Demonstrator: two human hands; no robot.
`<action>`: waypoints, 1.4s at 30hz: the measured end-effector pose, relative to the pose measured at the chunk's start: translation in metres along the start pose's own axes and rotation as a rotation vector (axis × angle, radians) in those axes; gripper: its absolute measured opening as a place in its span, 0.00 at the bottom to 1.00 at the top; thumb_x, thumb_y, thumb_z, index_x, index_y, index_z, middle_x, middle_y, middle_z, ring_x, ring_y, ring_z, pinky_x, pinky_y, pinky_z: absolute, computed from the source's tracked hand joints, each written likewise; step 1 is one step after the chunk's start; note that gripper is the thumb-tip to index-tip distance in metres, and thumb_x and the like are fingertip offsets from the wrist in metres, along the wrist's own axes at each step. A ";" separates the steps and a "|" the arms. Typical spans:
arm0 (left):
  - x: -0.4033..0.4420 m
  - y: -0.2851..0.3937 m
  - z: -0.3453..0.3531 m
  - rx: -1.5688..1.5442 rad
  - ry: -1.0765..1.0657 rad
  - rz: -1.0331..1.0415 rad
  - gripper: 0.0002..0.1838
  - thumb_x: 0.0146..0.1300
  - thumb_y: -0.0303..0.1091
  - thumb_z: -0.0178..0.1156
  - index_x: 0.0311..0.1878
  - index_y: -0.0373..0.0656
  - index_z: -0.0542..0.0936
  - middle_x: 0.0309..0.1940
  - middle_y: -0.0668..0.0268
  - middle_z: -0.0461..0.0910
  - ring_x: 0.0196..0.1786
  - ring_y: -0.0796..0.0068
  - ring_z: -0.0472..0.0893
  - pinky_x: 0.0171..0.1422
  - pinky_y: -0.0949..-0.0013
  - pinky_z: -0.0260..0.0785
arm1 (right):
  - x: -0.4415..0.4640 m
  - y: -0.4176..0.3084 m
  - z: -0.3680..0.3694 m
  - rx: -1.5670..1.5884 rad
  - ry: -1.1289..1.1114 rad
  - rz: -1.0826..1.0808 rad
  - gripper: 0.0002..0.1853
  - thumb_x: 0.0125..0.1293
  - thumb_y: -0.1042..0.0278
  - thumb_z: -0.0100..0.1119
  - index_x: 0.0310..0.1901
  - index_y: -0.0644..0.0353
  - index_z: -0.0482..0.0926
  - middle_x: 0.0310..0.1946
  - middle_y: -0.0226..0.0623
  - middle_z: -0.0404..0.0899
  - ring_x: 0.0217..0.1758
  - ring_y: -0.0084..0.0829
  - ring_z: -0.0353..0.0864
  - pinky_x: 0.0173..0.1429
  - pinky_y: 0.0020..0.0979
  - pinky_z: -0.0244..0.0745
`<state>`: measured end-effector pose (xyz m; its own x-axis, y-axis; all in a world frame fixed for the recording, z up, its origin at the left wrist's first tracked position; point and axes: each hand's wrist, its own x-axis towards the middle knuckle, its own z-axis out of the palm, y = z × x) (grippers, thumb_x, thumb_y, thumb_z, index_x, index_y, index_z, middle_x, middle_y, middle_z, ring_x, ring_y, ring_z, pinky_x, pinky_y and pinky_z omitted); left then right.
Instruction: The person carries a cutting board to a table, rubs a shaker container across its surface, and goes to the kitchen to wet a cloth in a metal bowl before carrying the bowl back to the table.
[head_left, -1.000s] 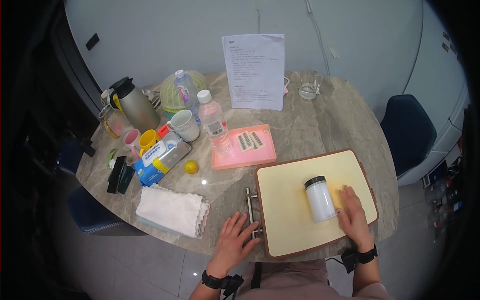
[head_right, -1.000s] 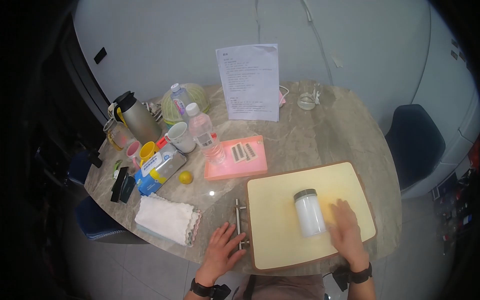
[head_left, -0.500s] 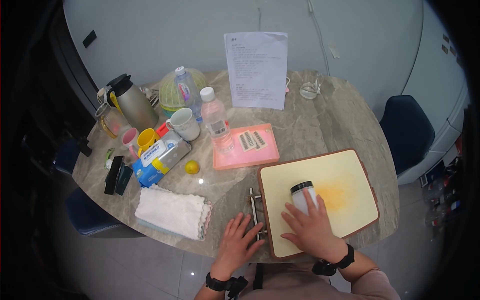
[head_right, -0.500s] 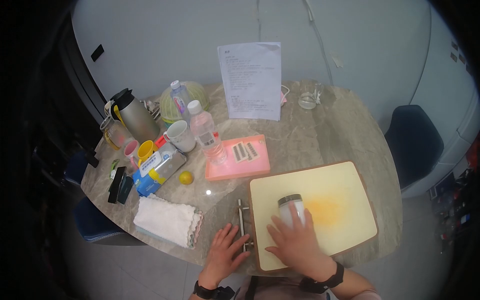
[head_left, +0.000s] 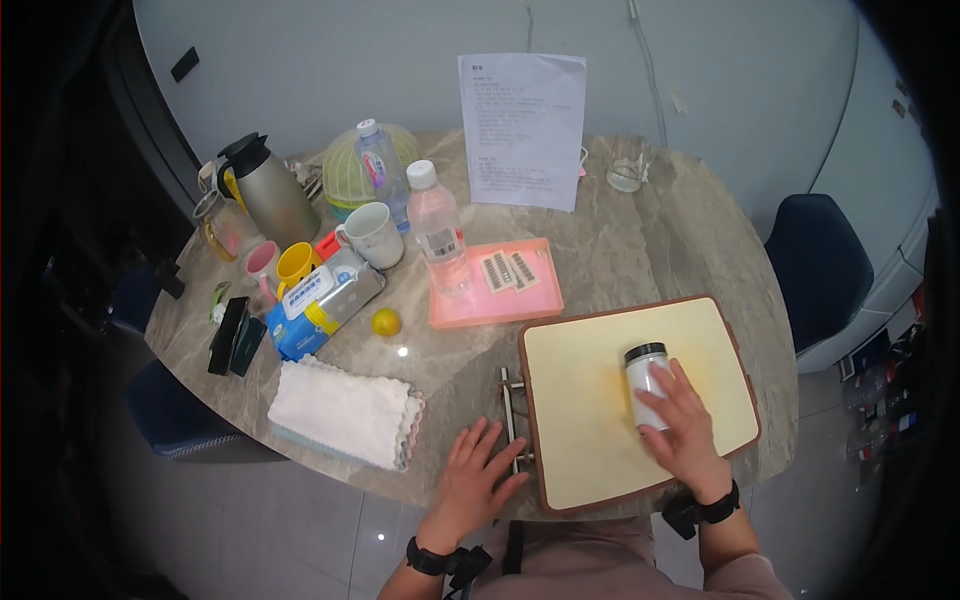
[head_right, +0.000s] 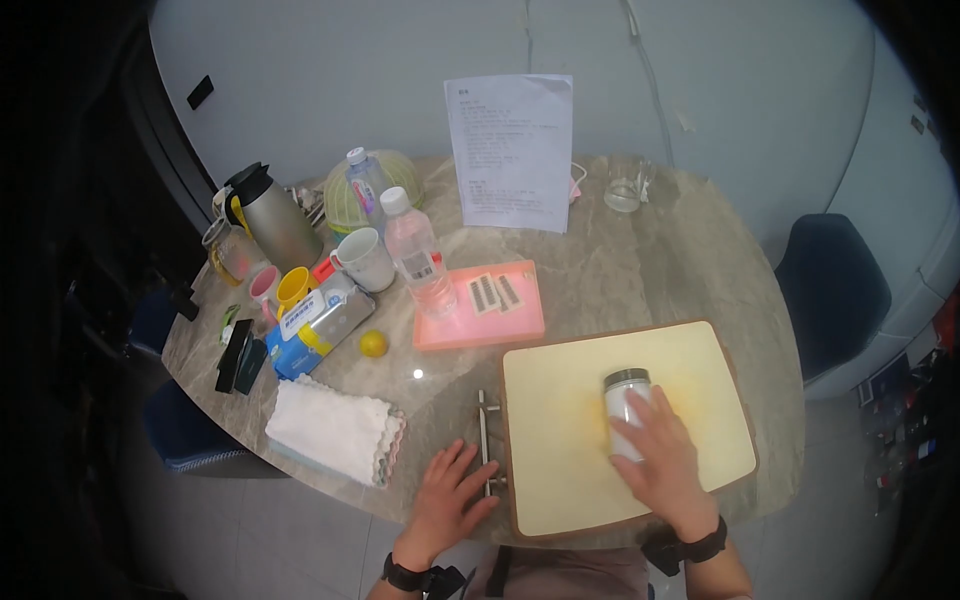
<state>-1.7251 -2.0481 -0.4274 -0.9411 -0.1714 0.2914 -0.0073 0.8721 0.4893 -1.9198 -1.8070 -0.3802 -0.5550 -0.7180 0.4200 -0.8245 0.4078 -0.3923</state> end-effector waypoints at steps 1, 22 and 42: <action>0.000 0.001 -0.001 0.003 -0.004 -0.003 0.26 0.62 0.44 0.66 0.63 0.51 0.77 0.64 0.51 0.71 0.70 0.45 0.66 0.73 0.44 0.58 | -0.003 0.003 -0.008 0.053 -0.006 0.055 0.21 0.58 0.70 0.64 0.55 0.56 0.80 0.68 0.46 0.70 0.71 0.54 0.67 0.69 0.47 0.66; 0.002 0.003 -0.005 -0.021 0.003 -0.008 0.26 0.62 0.43 0.66 0.63 0.51 0.77 0.65 0.51 0.71 0.71 0.46 0.65 0.73 0.44 0.56 | 0.004 0.009 -0.003 0.047 0.022 0.046 0.31 0.56 0.56 0.68 0.61 0.57 0.76 0.70 0.49 0.64 0.75 0.55 0.59 0.76 0.50 0.55; -0.002 -0.001 0.002 -0.035 0.027 -0.012 0.27 0.59 0.41 0.68 0.62 0.51 0.78 0.66 0.53 0.70 0.72 0.47 0.63 0.73 0.43 0.56 | 0.018 -0.027 0.007 -0.350 -0.154 -0.066 0.27 0.56 0.49 0.68 0.57 0.49 0.80 0.66 0.37 0.71 0.76 0.45 0.60 0.70 0.57 0.60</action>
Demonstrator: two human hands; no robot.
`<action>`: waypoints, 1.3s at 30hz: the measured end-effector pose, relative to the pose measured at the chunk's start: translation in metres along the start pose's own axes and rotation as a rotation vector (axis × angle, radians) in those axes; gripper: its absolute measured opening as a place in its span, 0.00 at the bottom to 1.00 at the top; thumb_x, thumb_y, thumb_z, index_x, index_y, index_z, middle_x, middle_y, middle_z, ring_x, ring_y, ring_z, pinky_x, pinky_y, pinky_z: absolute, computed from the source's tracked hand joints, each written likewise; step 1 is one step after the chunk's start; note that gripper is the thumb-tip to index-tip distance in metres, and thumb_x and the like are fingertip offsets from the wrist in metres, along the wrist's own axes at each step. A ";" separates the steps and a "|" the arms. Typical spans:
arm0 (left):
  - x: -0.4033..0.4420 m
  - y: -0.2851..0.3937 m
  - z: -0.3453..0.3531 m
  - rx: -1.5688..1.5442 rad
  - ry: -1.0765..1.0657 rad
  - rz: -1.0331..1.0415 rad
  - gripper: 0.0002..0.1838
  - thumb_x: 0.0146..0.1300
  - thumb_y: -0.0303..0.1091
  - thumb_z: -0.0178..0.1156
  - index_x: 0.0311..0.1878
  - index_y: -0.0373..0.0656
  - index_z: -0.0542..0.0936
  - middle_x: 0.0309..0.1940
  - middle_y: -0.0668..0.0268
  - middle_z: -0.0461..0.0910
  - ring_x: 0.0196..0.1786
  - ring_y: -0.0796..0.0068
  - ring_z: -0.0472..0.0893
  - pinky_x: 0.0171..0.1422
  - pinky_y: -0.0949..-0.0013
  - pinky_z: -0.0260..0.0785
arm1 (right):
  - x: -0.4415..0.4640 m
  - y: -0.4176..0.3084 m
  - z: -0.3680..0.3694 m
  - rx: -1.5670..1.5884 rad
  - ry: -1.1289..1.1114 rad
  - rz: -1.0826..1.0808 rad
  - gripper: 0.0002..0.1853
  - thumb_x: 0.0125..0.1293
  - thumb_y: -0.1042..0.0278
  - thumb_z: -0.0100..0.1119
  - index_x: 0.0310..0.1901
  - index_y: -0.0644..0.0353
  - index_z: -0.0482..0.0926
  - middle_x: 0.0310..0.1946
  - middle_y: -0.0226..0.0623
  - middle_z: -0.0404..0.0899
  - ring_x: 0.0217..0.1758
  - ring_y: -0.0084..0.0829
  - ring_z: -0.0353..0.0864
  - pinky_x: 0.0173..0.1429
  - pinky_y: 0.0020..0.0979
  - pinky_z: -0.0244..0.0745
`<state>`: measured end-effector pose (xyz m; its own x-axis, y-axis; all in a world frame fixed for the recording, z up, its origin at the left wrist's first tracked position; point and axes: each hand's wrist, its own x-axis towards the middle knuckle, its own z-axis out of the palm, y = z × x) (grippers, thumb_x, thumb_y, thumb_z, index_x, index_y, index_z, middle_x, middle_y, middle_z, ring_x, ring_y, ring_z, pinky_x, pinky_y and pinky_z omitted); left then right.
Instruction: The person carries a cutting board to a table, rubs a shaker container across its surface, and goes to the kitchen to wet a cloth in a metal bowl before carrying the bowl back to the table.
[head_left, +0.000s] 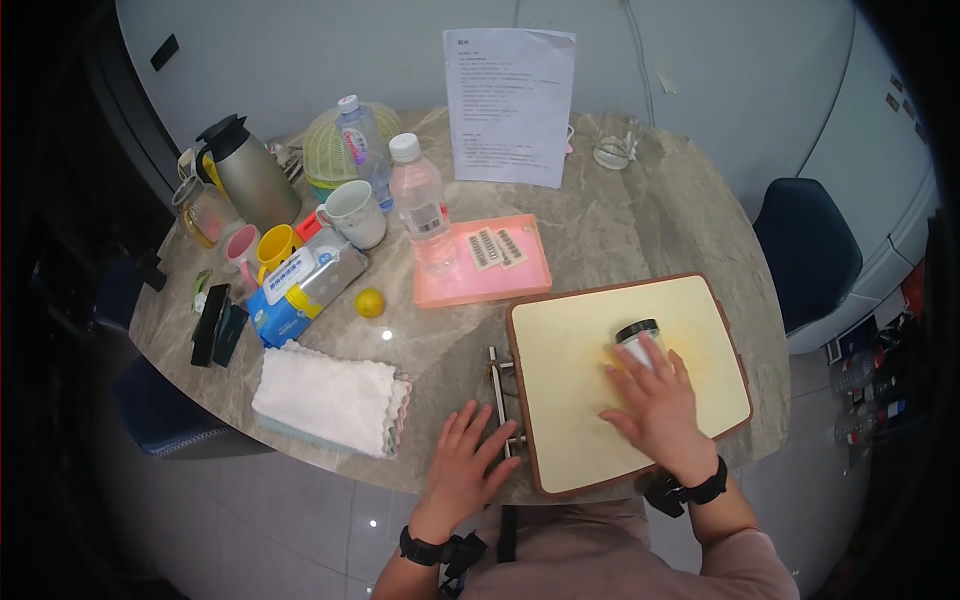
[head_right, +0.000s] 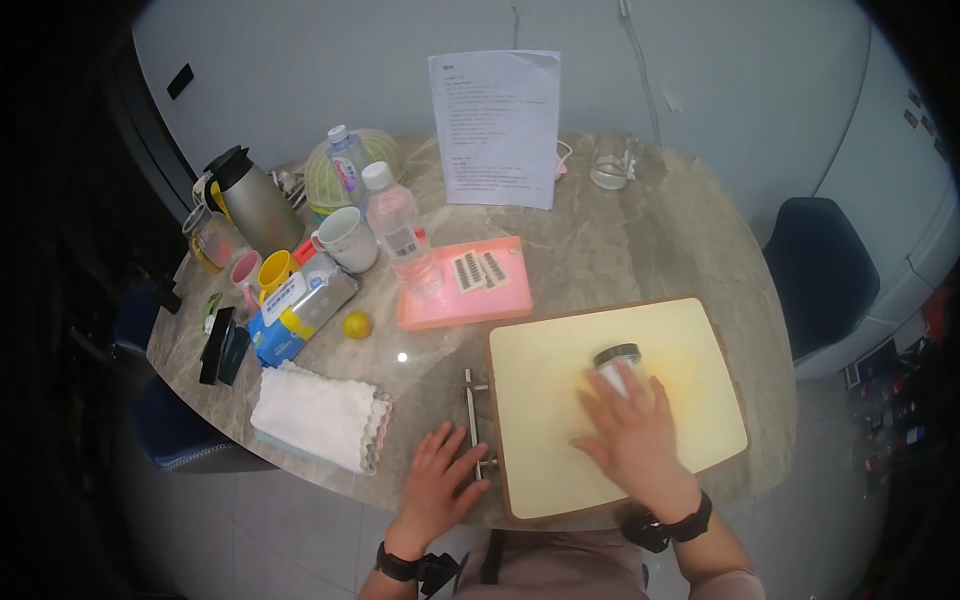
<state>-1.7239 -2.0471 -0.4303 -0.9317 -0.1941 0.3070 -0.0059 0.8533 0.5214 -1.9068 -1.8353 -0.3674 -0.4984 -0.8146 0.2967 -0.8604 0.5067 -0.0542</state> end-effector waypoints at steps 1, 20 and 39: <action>0.000 0.000 0.000 0.001 0.003 -0.001 0.27 0.58 0.41 0.68 0.62 0.51 0.78 0.66 0.53 0.70 0.72 0.47 0.64 0.73 0.43 0.57 | -0.005 0.014 0.002 0.070 0.053 0.028 0.27 0.56 0.52 0.68 0.57 0.50 0.80 0.66 0.38 0.71 0.75 0.45 0.61 0.70 0.54 0.62; 0.002 0.003 -0.005 0.052 -0.002 0.016 0.25 0.62 0.43 0.66 0.62 0.50 0.78 0.64 0.51 0.72 0.71 0.46 0.65 0.73 0.45 0.57 | -0.054 0.081 0.011 0.646 0.303 0.392 0.21 0.69 0.72 0.45 0.62 0.63 0.74 0.69 0.53 0.67 0.72 0.49 0.66 0.74 0.40 0.58; -0.001 0.000 -0.003 0.001 -0.010 0.006 0.27 0.61 0.43 0.67 0.63 0.51 0.77 0.65 0.53 0.70 0.72 0.47 0.64 0.74 0.44 0.56 | 0.018 -0.016 -0.006 0.234 -0.042 -0.119 0.24 0.56 0.57 0.70 0.55 0.52 0.81 0.61 0.35 0.75 0.71 0.51 0.65 0.67 0.56 0.63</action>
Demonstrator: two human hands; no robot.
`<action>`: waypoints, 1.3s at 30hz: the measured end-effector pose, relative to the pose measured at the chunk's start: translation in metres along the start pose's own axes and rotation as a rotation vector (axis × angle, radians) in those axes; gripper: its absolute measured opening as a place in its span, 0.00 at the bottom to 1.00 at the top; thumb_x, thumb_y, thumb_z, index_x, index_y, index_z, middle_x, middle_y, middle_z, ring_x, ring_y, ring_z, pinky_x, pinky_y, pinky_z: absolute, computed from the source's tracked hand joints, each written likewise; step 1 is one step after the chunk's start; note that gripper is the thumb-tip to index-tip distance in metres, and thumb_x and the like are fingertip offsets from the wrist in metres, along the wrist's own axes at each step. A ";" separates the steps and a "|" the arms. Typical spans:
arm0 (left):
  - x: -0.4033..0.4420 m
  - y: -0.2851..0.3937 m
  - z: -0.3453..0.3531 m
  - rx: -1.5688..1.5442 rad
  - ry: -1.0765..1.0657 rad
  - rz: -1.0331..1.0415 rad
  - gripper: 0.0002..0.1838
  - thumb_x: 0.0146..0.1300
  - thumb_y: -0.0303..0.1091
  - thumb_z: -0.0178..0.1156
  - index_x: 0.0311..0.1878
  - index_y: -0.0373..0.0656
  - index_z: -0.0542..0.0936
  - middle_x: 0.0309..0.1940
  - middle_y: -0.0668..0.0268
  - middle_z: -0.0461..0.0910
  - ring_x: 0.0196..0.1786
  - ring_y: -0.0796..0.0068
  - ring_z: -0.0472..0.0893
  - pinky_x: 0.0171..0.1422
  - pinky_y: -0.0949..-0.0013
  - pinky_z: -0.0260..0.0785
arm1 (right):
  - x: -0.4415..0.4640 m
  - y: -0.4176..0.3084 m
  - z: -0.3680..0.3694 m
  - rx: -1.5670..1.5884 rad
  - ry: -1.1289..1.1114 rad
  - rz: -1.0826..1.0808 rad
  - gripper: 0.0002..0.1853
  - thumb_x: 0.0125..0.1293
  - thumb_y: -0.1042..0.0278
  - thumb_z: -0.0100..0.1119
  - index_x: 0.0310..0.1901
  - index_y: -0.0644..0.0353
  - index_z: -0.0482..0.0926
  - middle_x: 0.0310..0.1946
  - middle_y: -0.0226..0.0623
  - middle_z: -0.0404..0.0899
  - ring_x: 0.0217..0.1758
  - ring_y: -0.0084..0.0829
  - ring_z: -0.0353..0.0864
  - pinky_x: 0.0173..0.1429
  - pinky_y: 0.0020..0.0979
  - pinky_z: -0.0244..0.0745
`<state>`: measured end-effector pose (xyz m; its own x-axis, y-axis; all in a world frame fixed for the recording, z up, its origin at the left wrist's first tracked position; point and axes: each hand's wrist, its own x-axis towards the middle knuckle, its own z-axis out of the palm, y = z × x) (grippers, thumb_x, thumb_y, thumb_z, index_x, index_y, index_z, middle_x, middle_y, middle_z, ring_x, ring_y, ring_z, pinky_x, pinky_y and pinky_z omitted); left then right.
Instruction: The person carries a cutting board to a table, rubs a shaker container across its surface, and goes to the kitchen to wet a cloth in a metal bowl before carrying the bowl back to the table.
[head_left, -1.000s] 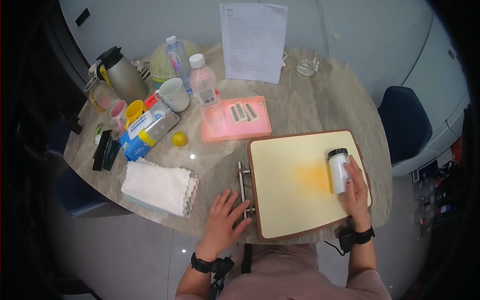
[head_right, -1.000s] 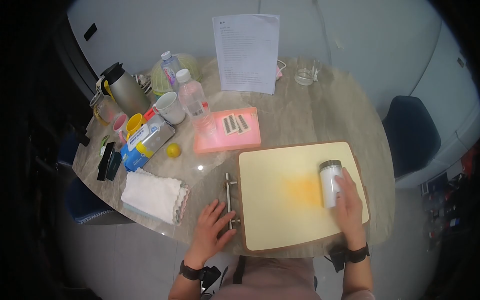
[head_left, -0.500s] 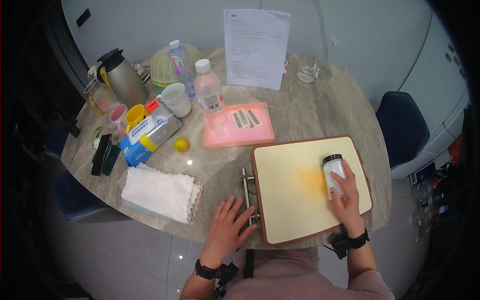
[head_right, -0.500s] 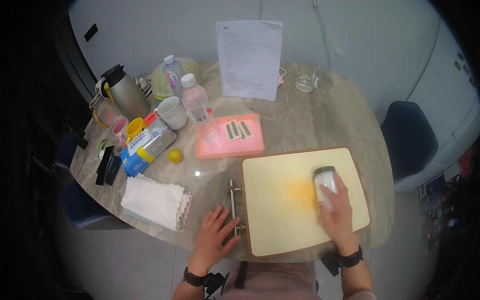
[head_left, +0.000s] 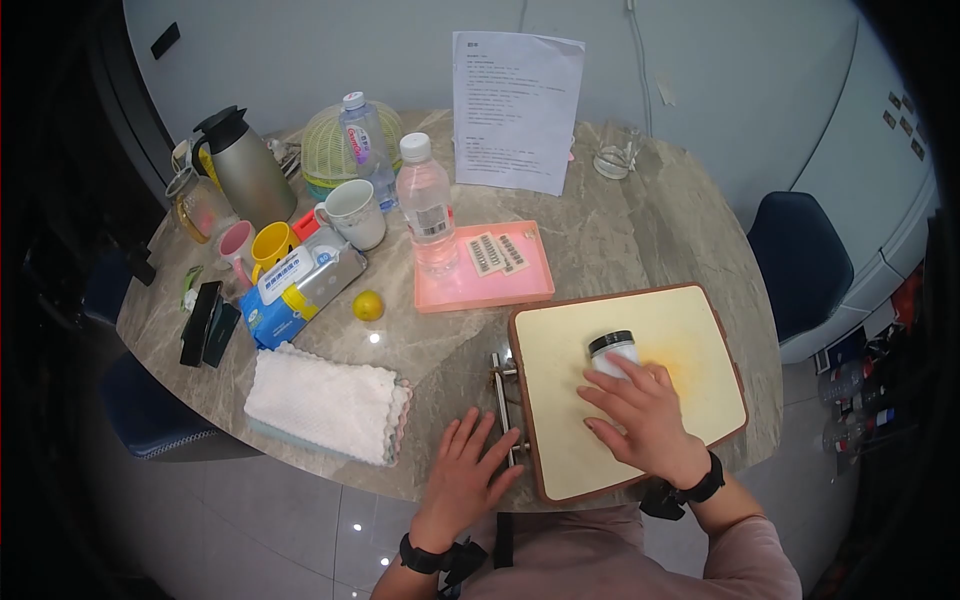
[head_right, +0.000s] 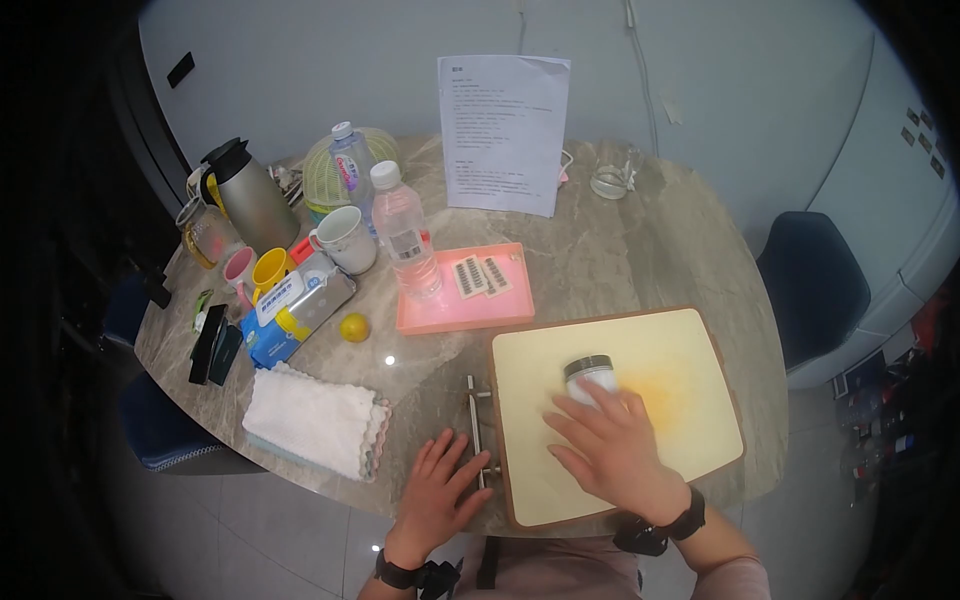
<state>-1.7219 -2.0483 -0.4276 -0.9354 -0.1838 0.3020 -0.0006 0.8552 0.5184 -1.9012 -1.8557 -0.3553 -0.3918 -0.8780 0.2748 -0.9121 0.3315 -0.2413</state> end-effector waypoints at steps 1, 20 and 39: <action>0.000 0.000 0.000 -0.002 0.000 -0.002 0.27 0.60 0.43 0.67 0.63 0.51 0.77 0.65 0.53 0.70 0.72 0.47 0.64 0.74 0.44 0.56 | 0.007 0.001 -0.001 -0.072 -0.018 -0.040 0.23 0.57 0.57 0.70 0.55 0.52 0.81 0.63 0.35 0.73 0.73 0.51 0.63 0.68 0.59 0.60; 0.003 0.005 -0.003 0.004 0.010 -0.022 0.25 0.62 0.43 0.67 0.62 0.50 0.78 0.64 0.52 0.72 0.70 0.47 0.66 0.72 0.44 0.58 | -0.098 0.133 -0.019 0.248 0.142 0.479 0.21 0.71 0.68 0.49 0.64 0.57 0.75 0.69 0.48 0.69 0.79 0.51 0.54 0.78 0.46 0.51; 0.000 -0.001 0.000 -0.010 0.016 0.000 0.26 0.59 0.42 0.68 0.62 0.52 0.78 0.65 0.54 0.71 0.72 0.48 0.65 0.73 0.44 0.57 | 0.014 0.007 0.002 -0.233 -0.226 -0.124 0.28 0.60 0.47 0.65 0.59 0.53 0.79 0.69 0.36 0.67 0.78 0.60 0.48 0.66 0.68 0.57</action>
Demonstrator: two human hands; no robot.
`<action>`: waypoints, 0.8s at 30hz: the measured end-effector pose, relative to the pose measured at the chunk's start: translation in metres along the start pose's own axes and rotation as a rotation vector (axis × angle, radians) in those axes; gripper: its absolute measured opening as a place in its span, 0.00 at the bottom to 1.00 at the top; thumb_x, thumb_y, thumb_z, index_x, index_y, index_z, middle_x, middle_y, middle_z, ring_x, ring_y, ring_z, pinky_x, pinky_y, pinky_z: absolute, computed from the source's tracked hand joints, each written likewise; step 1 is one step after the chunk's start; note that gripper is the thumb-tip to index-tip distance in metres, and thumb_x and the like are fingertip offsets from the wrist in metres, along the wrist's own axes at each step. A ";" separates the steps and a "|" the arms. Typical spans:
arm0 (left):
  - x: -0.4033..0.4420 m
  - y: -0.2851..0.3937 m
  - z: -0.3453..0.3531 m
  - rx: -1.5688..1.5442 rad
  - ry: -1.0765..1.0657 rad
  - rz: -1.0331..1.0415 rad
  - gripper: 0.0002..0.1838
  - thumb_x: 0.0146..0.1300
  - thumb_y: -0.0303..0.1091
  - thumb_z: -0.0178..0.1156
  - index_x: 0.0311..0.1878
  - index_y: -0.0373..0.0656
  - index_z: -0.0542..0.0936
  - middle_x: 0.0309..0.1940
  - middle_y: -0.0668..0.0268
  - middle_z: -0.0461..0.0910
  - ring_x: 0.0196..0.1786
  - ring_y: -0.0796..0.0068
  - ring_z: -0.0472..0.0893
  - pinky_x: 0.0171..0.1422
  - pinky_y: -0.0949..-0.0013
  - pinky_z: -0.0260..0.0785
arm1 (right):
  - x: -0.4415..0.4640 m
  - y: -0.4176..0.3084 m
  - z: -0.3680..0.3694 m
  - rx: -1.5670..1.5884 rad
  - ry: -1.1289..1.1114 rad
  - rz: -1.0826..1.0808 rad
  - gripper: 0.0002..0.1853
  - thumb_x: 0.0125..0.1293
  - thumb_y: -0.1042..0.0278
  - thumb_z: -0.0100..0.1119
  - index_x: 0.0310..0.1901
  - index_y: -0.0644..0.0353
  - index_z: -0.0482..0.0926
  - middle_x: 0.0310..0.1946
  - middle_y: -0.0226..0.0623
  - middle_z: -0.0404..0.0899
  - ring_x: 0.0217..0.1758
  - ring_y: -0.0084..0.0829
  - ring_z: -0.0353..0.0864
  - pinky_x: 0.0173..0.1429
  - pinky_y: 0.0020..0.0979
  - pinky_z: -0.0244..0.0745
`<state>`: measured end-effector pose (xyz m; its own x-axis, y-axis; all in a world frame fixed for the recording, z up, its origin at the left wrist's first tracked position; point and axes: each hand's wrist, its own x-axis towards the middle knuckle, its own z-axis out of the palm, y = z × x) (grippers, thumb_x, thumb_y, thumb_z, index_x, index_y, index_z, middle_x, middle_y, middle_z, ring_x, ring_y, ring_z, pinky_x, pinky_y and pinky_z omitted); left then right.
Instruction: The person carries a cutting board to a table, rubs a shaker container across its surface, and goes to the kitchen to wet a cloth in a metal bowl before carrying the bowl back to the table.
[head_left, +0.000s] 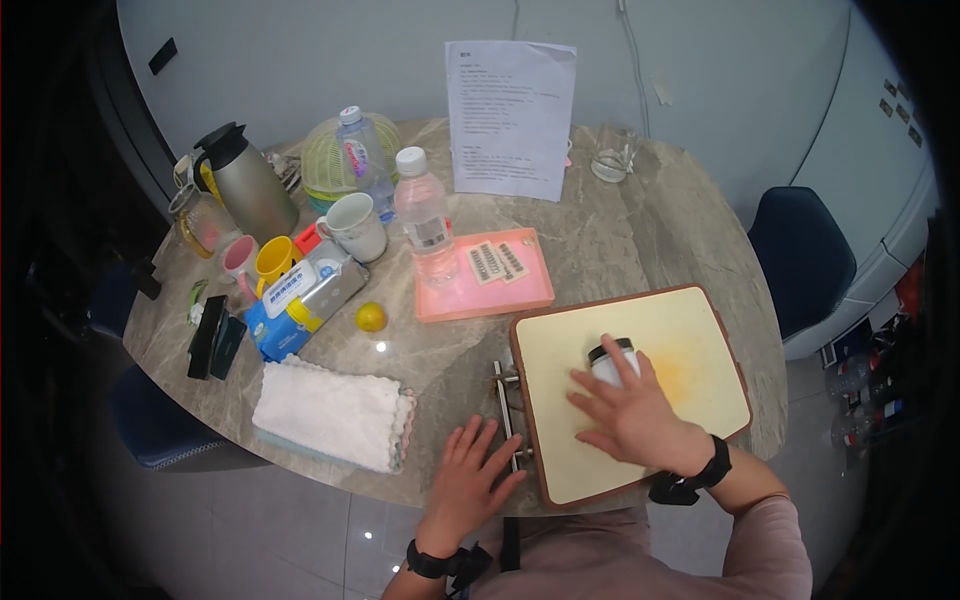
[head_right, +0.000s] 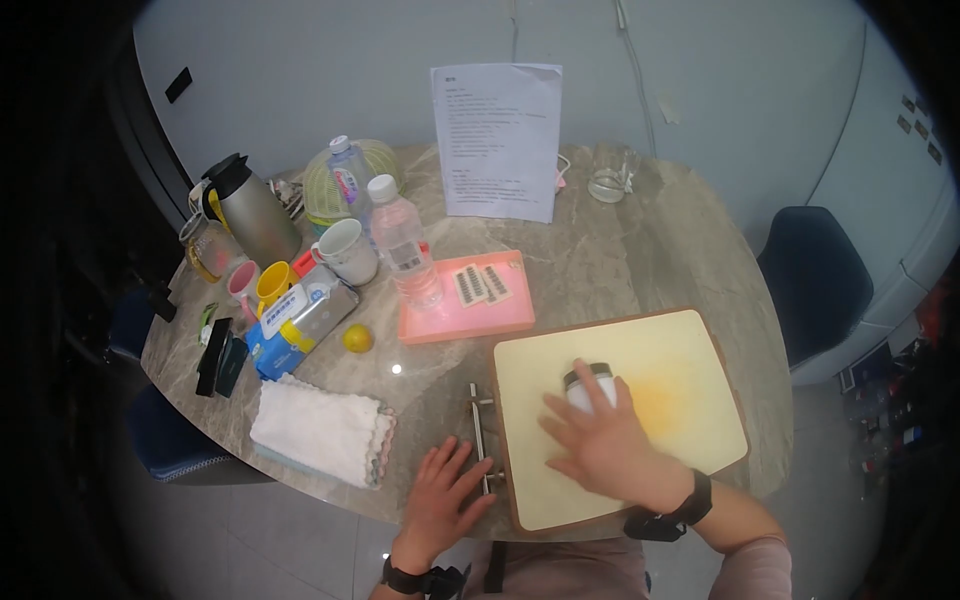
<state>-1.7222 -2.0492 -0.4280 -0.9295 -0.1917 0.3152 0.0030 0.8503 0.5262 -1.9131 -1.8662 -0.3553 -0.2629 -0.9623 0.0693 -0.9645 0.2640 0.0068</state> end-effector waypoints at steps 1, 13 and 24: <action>0.000 0.000 0.000 -0.005 -0.001 -0.001 0.26 0.60 0.42 0.68 0.62 0.52 0.78 0.65 0.54 0.71 0.72 0.48 0.65 0.73 0.44 0.57 | 0.001 -0.010 0.001 -0.034 0.000 -0.008 0.27 0.60 0.47 0.64 0.57 0.53 0.80 0.65 0.33 0.71 0.78 0.56 0.48 0.64 0.72 0.56; -0.001 -0.001 0.002 0.007 0.004 0.015 0.26 0.62 0.44 0.66 0.64 0.51 0.76 0.64 0.52 0.71 0.71 0.47 0.65 0.73 0.44 0.57 | -0.036 0.026 -0.001 0.248 0.110 -0.001 0.27 0.57 0.55 0.68 0.58 0.53 0.79 0.70 0.33 0.66 0.78 0.56 0.50 0.71 0.58 0.58; 0.001 0.005 -0.002 0.030 0.010 -0.001 0.25 0.60 0.42 0.68 0.61 0.50 0.78 0.62 0.52 0.73 0.70 0.48 0.67 0.73 0.45 0.59 | -0.136 0.099 0.029 0.558 0.271 0.435 0.28 0.68 0.64 0.45 0.70 0.59 0.67 0.76 0.50 0.55 0.80 0.55 0.46 0.80 0.47 0.44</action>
<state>-1.7230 -2.0459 -0.4236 -0.9257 -0.1971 0.3228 -0.0088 0.8644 0.5028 -1.9731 -1.7110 -0.3929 -0.6768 -0.7104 0.1932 -0.6635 0.4748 -0.5782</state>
